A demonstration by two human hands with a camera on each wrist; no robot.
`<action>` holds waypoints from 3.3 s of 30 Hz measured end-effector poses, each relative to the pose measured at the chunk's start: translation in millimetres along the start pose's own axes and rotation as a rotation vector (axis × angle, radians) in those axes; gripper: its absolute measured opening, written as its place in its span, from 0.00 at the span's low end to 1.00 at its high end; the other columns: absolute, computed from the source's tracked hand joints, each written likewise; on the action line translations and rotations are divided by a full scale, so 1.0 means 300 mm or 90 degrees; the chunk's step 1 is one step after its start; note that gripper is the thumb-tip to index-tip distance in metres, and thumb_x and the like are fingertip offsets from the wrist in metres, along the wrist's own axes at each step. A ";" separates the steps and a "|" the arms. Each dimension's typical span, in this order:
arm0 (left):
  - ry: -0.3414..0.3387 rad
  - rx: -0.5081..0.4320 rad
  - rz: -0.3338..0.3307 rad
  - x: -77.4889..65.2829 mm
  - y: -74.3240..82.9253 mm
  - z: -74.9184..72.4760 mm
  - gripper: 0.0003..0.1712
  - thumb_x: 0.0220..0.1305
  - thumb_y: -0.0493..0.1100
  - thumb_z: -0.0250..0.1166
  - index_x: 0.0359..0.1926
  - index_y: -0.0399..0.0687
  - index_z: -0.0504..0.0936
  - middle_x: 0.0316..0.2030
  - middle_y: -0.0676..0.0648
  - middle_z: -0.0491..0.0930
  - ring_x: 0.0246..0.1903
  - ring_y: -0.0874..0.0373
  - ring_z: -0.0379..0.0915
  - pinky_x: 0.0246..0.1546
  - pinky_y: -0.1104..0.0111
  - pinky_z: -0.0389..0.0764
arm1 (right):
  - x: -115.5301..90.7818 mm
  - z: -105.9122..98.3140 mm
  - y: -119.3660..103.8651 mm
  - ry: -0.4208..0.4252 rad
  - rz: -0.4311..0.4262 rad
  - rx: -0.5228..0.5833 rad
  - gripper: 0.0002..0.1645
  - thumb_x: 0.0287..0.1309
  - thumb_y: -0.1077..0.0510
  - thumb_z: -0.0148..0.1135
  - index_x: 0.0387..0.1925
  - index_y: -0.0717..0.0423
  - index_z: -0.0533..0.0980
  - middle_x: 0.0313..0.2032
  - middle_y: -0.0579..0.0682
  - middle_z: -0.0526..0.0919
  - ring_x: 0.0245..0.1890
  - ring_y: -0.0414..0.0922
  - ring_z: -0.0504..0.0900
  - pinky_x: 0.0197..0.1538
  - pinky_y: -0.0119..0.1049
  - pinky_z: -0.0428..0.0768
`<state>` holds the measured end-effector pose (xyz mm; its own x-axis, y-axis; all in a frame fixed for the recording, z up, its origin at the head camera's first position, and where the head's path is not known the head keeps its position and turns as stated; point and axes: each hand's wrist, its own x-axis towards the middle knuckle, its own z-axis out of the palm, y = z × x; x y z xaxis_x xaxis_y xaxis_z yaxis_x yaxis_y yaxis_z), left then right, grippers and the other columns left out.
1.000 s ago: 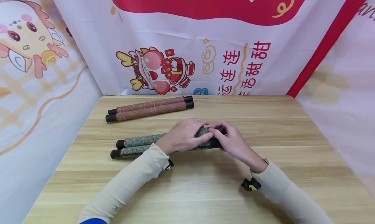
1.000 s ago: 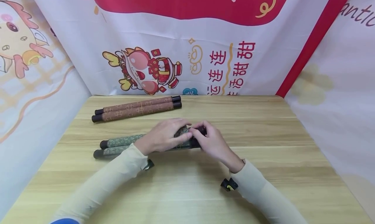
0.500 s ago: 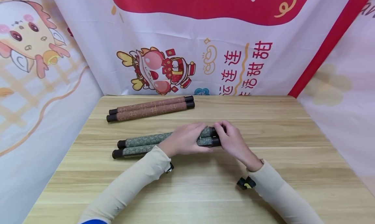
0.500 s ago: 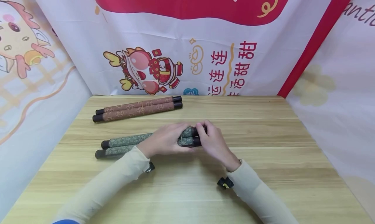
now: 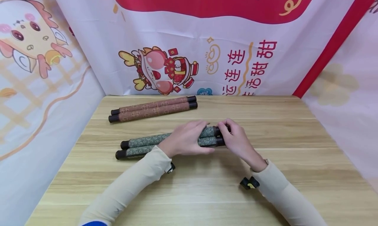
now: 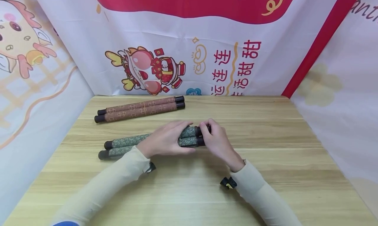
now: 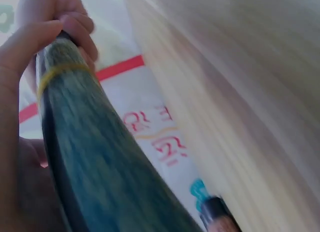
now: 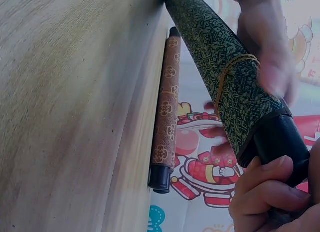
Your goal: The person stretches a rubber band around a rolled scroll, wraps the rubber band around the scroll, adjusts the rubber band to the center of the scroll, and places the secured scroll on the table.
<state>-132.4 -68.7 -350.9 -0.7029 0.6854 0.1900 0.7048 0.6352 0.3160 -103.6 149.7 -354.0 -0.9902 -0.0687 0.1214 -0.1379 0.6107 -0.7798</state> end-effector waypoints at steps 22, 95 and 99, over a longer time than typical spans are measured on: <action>-0.038 0.019 -0.053 -0.052 -0.062 0.013 0.47 0.55 0.73 0.74 0.65 0.50 0.75 0.52 0.50 0.86 0.49 0.52 0.86 0.48 0.54 0.87 | 0.005 -0.008 0.001 -0.025 0.014 0.037 0.21 0.81 0.44 0.50 0.50 0.55 0.81 0.42 0.61 0.84 0.27 0.48 0.80 0.27 0.41 0.82; -0.006 0.099 -0.079 -0.040 -0.025 0.028 0.45 0.53 0.64 0.79 0.64 0.47 0.75 0.56 0.48 0.85 0.50 0.49 0.85 0.44 0.52 0.87 | 0.013 -0.040 -0.010 0.007 -0.011 -0.008 0.19 0.80 0.46 0.52 0.48 0.53 0.83 0.44 0.58 0.87 0.40 0.51 0.81 0.41 0.40 0.79; -0.013 0.101 -0.103 -0.087 -0.071 0.027 0.43 0.50 0.64 0.81 0.60 0.47 0.77 0.51 0.49 0.86 0.45 0.51 0.85 0.41 0.54 0.87 | 0.014 -0.049 0.002 -0.005 0.003 -0.003 0.21 0.81 0.44 0.51 0.49 0.53 0.82 0.43 0.58 0.86 0.38 0.50 0.81 0.38 0.40 0.80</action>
<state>-128.3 -97.3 -370.1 -0.8071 0.5762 0.1286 0.5903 0.7844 0.1905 -107.4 161.4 -345.0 -0.9910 -0.0721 0.1124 -0.1329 0.6147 -0.7775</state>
